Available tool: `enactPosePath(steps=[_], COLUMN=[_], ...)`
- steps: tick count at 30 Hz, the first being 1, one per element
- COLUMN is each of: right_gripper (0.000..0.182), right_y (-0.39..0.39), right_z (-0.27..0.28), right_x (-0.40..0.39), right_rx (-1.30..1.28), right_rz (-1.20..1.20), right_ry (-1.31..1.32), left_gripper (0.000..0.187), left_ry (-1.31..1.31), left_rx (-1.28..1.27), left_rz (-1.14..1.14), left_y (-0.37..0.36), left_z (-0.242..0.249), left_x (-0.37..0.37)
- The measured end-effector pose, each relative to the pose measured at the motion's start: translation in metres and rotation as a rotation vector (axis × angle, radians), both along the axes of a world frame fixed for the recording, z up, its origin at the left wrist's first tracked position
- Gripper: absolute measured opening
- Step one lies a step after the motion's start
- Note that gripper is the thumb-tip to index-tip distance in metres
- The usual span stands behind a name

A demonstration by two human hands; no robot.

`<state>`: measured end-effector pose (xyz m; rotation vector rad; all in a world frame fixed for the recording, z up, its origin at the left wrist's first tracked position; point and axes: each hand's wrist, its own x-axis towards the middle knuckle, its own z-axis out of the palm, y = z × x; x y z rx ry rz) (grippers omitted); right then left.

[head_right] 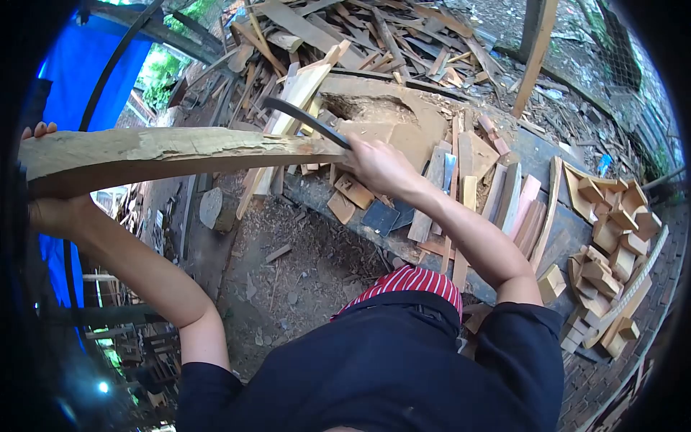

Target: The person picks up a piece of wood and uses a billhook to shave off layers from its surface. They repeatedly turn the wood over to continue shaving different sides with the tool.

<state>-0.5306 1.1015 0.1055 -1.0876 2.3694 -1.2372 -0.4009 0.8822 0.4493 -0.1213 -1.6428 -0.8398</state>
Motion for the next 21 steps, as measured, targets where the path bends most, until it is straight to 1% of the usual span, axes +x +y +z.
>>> enactPosePath(steps=[1, 2, 4, 5, 7, 8, 9, 10, 12, 13, 15, 16, 17, 19, 20, 21], right_gripper=[0.02, 0.018, 0.016, 0.016, 0.014, 0.012, 0.014, 0.019, 0.023, 0.023, 0.024, 0.023, 0.023, 0.025, 0.023, 0.02], right_y=[-0.003, -0.006, -0.003, -0.004, -0.003, -0.007, -0.008, -0.003, -0.003, -0.005, -0.008, -0.007, -0.009, -0.011, -0.008, -0.005], right_z=[0.023, 0.047, 0.088, 0.088, 0.09, 0.066, 0.033, 0.006, -0.066, -0.074, -0.083, -0.066, -0.047, -0.01, 0.023, 0.054], right_x=[0.001, 0.003, 0.006, 0.009, 0.013, 0.014, 0.016, 0.021, 0.013, 0.008, 0.004, 0.001, -0.001, -0.002, 0.001, 0.003], right_rx=[-0.125, -0.249, -0.396, -0.392, -0.485, -0.384, -0.262, -0.004, 0.056, 0.051, 0.079, 0.029, 0.021, -0.234, -0.281, -0.329], right_rz=[-0.006, -0.009, -0.015, -0.023, -0.084, -0.072, -0.032, 0.005, -0.045, -0.043, -0.032, -0.013, -0.022, 0.01, 0.016, 0.024], right_ry=[0.047, 0.092, 0.179, 0.172, 0.351, 0.335, 0.258, 0.16, 0.018, 0.028, -0.045, -0.062, -0.063, 0.025, 0.026, 0.028], left_gripper=[0.067, 0.068, 0.068, 0.063, 0.059, 0.059, 0.06, 0.06, 0.063, 0.063, 0.065, 0.065, 0.068, 0.073, 0.073, 0.073], left_ry=[-0.003, -0.064, -0.138, -0.128, -0.108, -0.06, -0.008, 0.005, -0.056, -0.048, -0.112, -0.141, -0.111, -0.054, -0.066, -0.141], left_rx=[0.002, 0.021, 0.046, 0.06, 0.073, 0.095, 0.115, 0.113, 0.112, 0.104, 0.089, 0.085, 0.068, 0.052, 0.064, 0.116], left_rz=[-0.012, -0.131, -0.257, -0.31, -0.368, -0.314, -0.257, -0.252, -0.541, -0.539, -0.525, -0.521, -0.433, -0.252, -0.251, -0.412], left_y=[-0.006, -0.021, -0.034, -0.037, -0.027, -0.023, -0.018, -0.024, -0.041, -0.038, -0.026, -0.02, -0.014, -0.007, -0.019, -0.04], left_z=[0.005, 0.014, 0.021, 0.022, 0.019, 0.015, 0.012, 0.014, 0.019, 0.017, 0.012, 0.01, 0.01, 0.006, 0.009, 0.019], left_x=[0.0, 0.003, 0.004, 0.002, -0.004, -0.005, -0.006, -0.001, 0.008, 0.009, 0.009, 0.008, 0.004, -0.004, -0.002, 0.005])
